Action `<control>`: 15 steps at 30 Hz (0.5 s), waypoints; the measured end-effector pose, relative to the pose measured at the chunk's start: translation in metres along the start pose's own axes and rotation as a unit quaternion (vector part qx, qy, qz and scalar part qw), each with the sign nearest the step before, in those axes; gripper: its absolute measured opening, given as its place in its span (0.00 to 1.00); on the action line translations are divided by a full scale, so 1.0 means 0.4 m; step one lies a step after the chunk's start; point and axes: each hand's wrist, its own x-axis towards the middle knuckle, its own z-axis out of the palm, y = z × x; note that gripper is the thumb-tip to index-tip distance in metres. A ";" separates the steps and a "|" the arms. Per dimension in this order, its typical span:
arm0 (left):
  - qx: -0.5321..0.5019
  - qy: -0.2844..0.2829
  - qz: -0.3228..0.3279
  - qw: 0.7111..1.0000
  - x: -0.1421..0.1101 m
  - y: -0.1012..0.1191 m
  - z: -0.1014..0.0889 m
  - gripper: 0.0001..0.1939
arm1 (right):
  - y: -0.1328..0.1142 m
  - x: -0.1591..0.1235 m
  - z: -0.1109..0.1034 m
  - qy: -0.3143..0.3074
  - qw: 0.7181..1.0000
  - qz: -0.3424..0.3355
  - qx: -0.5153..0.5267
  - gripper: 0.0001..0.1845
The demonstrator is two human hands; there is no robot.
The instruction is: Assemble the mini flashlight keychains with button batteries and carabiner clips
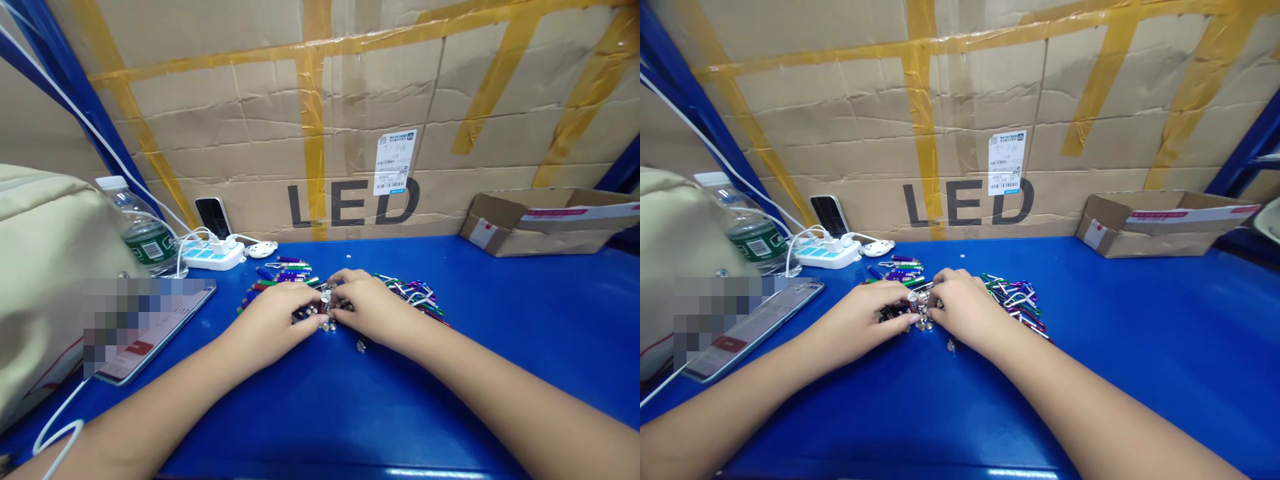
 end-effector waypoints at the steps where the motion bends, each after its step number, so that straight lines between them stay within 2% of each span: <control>1: 0.001 0.001 0.001 1.000 0.000 -0.001 0.000 0.06 | -0.002 0.000 0.000 0.000 1.000 0.002 0.001 0.06; 9: 0.005 0.002 -0.001 1.000 0.003 -0.005 0.001 0.05 | 0.005 -0.004 -0.014 0.028 0.999 0.016 0.027 0.05; 12: -0.004 0.005 -0.009 1.000 0.003 -0.005 -0.002 0.05 | 0.006 -0.013 -0.043 0.066 0.996 0.020 0.053 0.05; 15: -0.012 0.010 -0.014 1.000 0.002 -0.005 -0.003 0.05 | -0.004 -0.026 -0.072 0.119 0.987 -0.003 0.106 0.05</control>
